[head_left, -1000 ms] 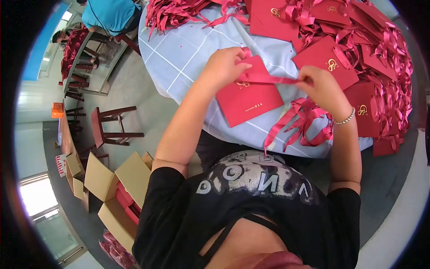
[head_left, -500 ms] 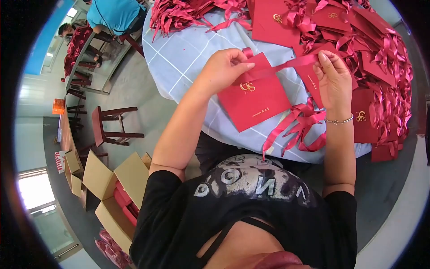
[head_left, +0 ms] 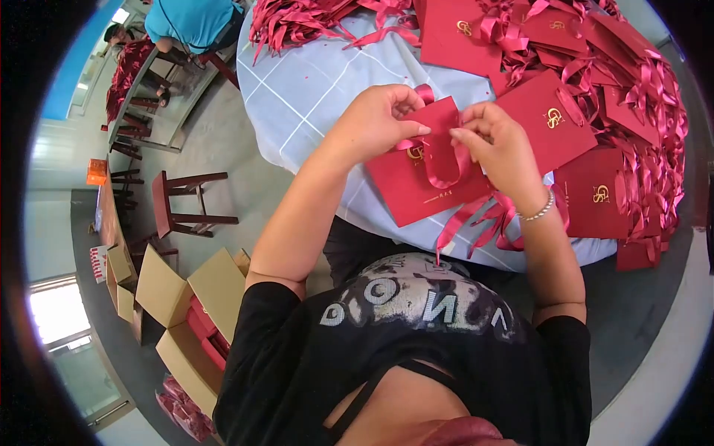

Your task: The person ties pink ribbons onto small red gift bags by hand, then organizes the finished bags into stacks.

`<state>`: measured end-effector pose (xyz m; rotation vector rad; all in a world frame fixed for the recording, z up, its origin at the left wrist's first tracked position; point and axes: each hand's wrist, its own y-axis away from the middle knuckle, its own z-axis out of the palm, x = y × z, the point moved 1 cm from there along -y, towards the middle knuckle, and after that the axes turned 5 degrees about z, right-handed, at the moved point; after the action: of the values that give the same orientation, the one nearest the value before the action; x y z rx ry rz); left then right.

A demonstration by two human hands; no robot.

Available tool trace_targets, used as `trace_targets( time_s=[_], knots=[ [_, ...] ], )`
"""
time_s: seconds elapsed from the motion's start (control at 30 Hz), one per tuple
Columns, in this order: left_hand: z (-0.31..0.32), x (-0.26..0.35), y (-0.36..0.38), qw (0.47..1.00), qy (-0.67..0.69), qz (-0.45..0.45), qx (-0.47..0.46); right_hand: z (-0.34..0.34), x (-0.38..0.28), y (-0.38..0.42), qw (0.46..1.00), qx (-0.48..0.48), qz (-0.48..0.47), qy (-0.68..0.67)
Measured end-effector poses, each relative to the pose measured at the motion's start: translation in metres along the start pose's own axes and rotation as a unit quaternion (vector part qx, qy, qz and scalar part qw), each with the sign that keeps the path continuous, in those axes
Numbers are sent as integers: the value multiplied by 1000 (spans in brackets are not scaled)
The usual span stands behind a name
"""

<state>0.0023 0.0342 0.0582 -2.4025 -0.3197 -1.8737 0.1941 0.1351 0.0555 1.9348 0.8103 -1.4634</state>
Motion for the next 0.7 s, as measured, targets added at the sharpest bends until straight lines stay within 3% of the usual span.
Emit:
trace_targets(
  time_s=[0.07, 0.2, 0.27, 0.6, 0.7],
  knots=[
    [3, 4, 4, 1000, -1, -13, 7, 7, 9, 2, 999, 9, -39, 13],
    [9, 4, 8, 991, -100, 70, 47, 16, 15, 1, 980, 88, -137, 117],
    [11, 10, 10, 972, -191, 121, 68, 16, 7, 3, 978, 94, -117, 146],
    [21, 20, 19, 941, -265, 177, 111, 12, -10, 2, 966, 65, -87, 236],
    [25, 24, 22, 927, -289, 202, 126, 10, -10, 0, 979, 53, -37, 195]
  ],
)
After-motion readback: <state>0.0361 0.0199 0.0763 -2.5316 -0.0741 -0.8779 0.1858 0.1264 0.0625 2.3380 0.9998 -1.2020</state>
